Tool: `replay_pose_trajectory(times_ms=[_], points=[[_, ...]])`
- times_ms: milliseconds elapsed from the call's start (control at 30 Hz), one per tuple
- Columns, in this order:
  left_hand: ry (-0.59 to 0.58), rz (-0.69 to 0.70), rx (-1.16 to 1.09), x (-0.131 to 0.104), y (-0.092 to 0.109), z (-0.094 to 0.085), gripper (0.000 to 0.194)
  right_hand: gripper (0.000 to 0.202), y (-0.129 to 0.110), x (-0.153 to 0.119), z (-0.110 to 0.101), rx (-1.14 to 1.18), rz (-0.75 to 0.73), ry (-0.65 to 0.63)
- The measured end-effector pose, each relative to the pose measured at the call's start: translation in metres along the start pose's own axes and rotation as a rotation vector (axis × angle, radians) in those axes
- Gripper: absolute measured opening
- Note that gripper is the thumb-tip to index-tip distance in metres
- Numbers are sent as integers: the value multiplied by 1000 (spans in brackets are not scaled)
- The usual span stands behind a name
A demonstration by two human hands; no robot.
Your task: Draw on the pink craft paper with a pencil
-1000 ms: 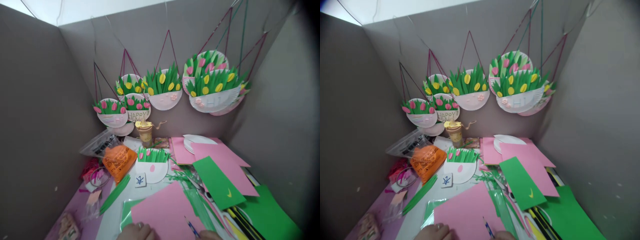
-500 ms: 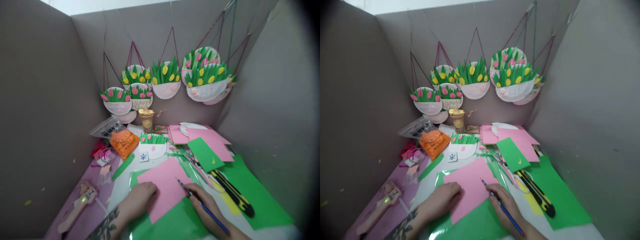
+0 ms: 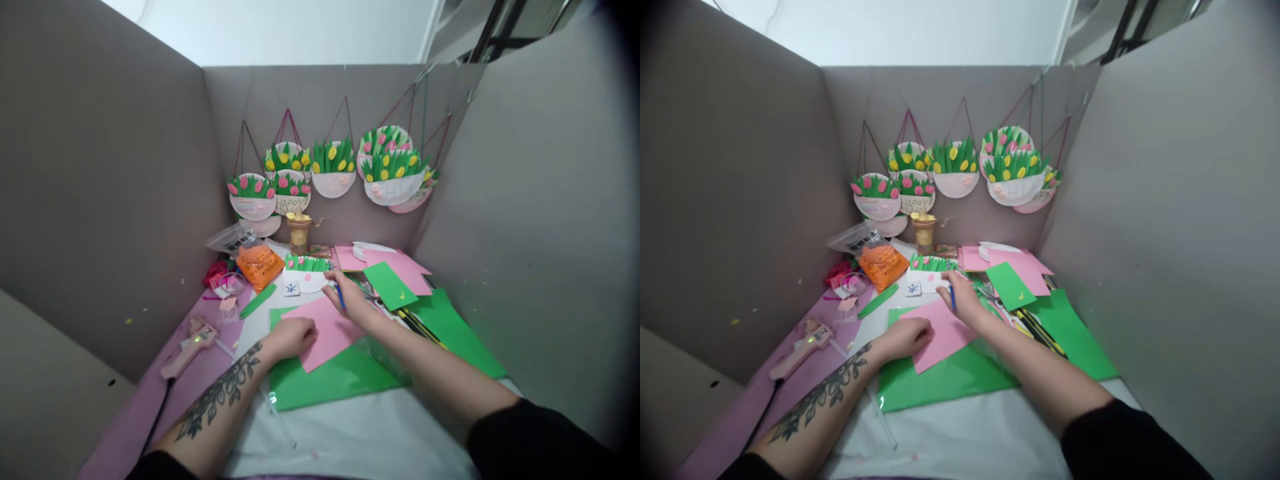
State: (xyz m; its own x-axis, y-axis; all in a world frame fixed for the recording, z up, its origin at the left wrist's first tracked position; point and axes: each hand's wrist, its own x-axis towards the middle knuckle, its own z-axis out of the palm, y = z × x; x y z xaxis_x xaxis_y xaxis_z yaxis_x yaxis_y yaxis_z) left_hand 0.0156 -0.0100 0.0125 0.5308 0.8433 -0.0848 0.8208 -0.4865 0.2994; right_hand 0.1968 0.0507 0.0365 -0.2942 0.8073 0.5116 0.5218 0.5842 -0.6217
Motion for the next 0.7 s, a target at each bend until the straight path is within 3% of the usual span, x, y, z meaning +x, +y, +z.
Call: replay_pose_trajectory(times_ms=[100,200,267,367,500,600,700], points=[[12,3,12,-1,-2,2,21,54,20,82,52,16,155,161],[33,12,32,-4,-5,5,23,68,48,148,106,41,342,341],[55,24,54,-6,-8,6,24,78,64,177,135,43,415,450],[48,14,81,-7,-12,6,25,86,81,199,165,60,479,514],[15,30,79,-8,-14,5,24,82,92,208,176,22,516,556],[18,35,69,-9,-13,4,27,76,94,206,168,55,519,511],[45,37,86,-10,-13,5,27,75,83,195,152,157,457,545]])
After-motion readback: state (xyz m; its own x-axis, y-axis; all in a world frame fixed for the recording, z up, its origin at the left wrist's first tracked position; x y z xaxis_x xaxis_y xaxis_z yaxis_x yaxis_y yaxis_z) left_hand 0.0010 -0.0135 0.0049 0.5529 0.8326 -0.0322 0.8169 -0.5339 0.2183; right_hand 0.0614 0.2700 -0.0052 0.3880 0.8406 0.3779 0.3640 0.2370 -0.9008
